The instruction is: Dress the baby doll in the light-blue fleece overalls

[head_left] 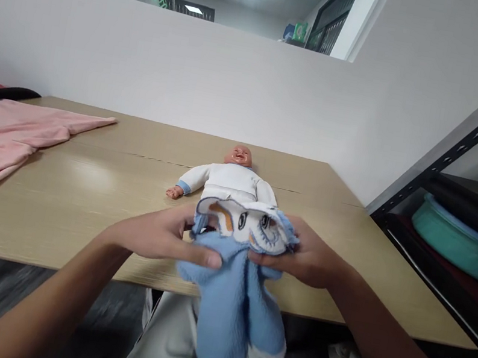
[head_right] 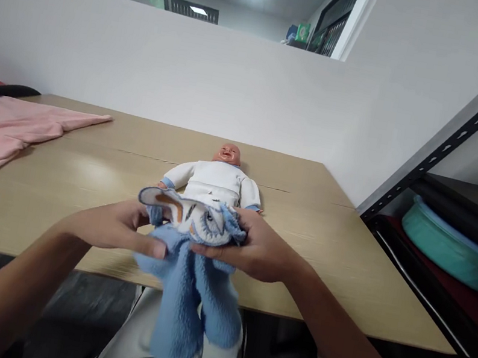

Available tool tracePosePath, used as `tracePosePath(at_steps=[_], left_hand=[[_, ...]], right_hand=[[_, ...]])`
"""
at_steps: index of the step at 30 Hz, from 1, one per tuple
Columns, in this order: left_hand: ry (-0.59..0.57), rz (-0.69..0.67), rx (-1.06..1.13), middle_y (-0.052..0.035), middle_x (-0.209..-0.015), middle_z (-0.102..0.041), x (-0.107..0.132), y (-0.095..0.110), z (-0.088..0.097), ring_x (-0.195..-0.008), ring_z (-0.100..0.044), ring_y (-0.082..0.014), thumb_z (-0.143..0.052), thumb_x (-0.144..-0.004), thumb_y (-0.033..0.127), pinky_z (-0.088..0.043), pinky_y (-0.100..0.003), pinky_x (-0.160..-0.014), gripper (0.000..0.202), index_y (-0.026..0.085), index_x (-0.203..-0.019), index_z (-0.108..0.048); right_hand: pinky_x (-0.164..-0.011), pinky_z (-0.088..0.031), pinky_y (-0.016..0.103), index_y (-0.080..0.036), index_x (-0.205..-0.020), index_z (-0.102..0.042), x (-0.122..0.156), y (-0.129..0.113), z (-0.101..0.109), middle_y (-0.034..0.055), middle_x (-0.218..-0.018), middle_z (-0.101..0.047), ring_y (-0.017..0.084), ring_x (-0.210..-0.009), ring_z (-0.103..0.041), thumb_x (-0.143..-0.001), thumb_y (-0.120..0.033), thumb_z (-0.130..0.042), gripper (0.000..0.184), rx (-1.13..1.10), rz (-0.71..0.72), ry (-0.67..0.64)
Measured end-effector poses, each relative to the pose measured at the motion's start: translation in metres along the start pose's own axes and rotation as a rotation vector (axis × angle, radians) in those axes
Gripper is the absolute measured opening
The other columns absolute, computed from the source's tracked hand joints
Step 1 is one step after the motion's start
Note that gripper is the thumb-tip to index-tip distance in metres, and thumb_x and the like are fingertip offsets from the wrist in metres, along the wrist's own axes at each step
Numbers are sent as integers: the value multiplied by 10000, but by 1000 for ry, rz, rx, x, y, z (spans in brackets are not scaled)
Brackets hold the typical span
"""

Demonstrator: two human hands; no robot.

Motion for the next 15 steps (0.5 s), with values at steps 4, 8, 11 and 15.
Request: tracePosePath(at_steps=[4, 8, 11, 15], left_hand=[[255, -192, 166, -22, -1076, -712, -21, 5, 20, -972, -661, -188, -814, -901, 523, -568, -243, -843, 389, 233, -1150, -741], [207, -93, 63, -35, -1043, -699, -36, 1, 29, -922, -654, -176, -719, -972, 527, -573, -241, -789, 394, 232, -1232, -701], [46, 16, -85, -33, -1043, -696, -36, -9, 39, -919, -637, -176, -758, -932, 536, -569, -236, -766, 460, 206, -1247, -696], [-137, 109, -95, -20, -1025, -701, -34, -22, 47, -921, -645, -188, -884, -819, 483, -582, -242, -768, 466, 181, -1137, -727]], right_hand=[[-1014, -589, 353, -196, -1233, -724, -16, 17, 0, 35, -1164, -761, 226, -1097, -707, -846, -455, -889, 494, 16, -32, -157], [-1138, -528, 353, -216, -1164, -755, -34, 22, -8, 4, -1140, -775, 212, -1146, -704, -868, -405, -872, 371, 56, 95, -290], [-1185, -495, 388, -203, -1132, -756, -47, 22, 3, 16, -1076, -784, 237, -1162, -702, -867, -406, -880, 355, 52, 204, -139], [-1274, -396, 467, -242, -1264, -748, -57, 39, 18, 54, -1289, -759, 278, -1340, -635, -968, -499, -771, 393, -78, 145, 4]])
Point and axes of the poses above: each hand's wrist, its own x-axis away from the middle knuckle, its own z-axis out of the back of the hand, y = z × x, the point moved 6 cm from there along -x, towards the middle knuckle
